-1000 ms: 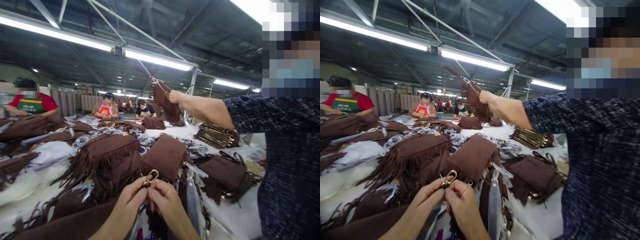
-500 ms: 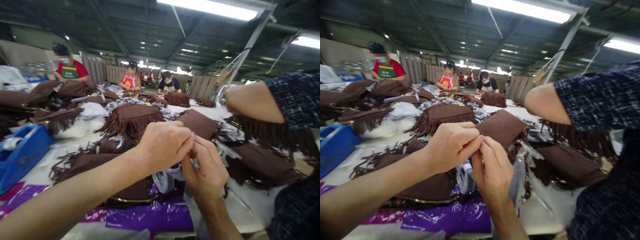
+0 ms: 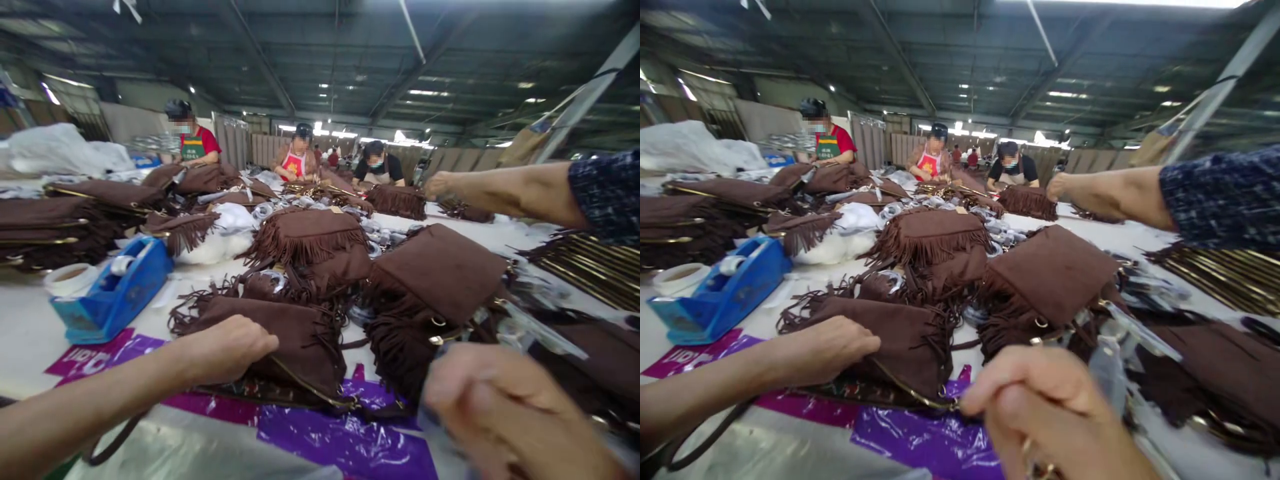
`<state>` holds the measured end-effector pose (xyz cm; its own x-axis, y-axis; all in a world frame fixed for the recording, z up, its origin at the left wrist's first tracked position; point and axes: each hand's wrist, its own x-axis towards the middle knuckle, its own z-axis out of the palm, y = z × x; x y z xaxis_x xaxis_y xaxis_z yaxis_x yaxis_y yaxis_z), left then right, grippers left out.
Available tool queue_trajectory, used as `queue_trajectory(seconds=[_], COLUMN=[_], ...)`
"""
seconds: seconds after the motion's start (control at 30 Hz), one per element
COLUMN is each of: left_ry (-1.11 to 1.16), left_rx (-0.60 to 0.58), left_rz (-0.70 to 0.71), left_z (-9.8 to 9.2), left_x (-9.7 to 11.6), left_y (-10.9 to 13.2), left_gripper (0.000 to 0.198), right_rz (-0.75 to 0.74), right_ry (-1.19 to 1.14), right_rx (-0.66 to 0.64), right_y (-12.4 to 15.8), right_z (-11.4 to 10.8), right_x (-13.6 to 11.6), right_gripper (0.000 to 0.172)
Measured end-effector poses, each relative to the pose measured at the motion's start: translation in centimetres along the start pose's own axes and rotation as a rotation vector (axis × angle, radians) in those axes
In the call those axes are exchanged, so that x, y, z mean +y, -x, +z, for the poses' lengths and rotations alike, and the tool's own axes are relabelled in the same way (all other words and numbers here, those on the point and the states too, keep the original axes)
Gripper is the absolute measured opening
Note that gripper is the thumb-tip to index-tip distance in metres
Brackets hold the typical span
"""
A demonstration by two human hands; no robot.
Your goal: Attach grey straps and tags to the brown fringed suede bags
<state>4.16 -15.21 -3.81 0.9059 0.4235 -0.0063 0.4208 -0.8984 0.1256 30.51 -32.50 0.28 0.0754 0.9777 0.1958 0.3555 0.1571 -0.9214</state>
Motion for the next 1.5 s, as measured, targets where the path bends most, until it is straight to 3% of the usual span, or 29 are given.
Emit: queue_trajectory(seconds=[0.03, 0.07, 0.13, 0.23, 0.3, 0.5, 0.6, 0.7, 0.83, 0.97, 1.1, 1.3, 1.5], left_ry=[-0.004, 0.002, 0.041, 0.089, 0.116, 0.308, 0.292, 0.217, 0.343, 0.843, 1.272, 1.536, 1.601], left_rx=[-0.012, -0.006, 0.067, 0.100, 0.077, 0.022, -0.067, -0.177, -0.085, -0.010, 0.101, 0.196, 0.239], left_rz=[-0.008, -0.018, -0.073, -0.118, -0.128, -0.131, -0.170, -0.178, -0.274, -0.356, -0.456, -0.487, -0.517], left_z=[-0.1, -0.5, -1.7, -2.8, -2.5, -0.6, -0.9, -1.2, -0.1, 2.5, 5.0, 6.4, 6.3], left_x=[-0.4, -0.7, -1.0, -1.6, -2.4, -4.8, -4.7, -4.3, -5.4, -7.9, -9.7, -10.5, -10.6], left_y=[-0.3, -0.6, -1.4, -2.5, -3.1, -4.5, -3.5, -1.3, 0.3, -0.4, -1.0, -0.8, -1.0], left_gripper=[0.022, 0.021, 0.017, 0.014, 0.013, 0.016, 0.010, 0.019, 0.012, 0.018, 0.029, 0.032, 0.026], right_rz=[0.145, 0.233, 0.211, 0.082, 0.111, 0.185, 0.185, 0.222, 0.203, 0.104, 0.042, 0.006, -0.050], right_ry=[-0.057, -0.082, 0.019, 0.327, 0.416, 0.416, 0.427, 0.449, 0.428, 0.397, 0.448, 0.554, 0.306], right_rx=[-0.256, -0.424, -0.519, -0.334, -0.238, -0.241, -0.215, -0.174, -0.252, -0.397, -0.358, -0.272, -0.228], right_y=[-0.3, -0.8, -2.1, -4.1, -5.1, -6.1, -6.2, -6.2, -5.8, -6.1, -8.7, -13.2, -14.6], right_z=[1.7, 3.6, 6.7, 8.9, 8.8, 8.3, 8.4, 8.3, 8.8, 11.2, 13.9, 16.7, 19.5], right_x=[0.2, 0.6, 1.8, 4.4, 6.2, 8.2, 8.2, 8.2, 6.9, 3.9, 2.4, 4.3, 5.9], right_gripper=[0.032, 0.025, 0.019, 0.018, 0.020, 0.025, 0.026, 0.026, 0.025, 0.021, 0.022, 0.022, 0.020])
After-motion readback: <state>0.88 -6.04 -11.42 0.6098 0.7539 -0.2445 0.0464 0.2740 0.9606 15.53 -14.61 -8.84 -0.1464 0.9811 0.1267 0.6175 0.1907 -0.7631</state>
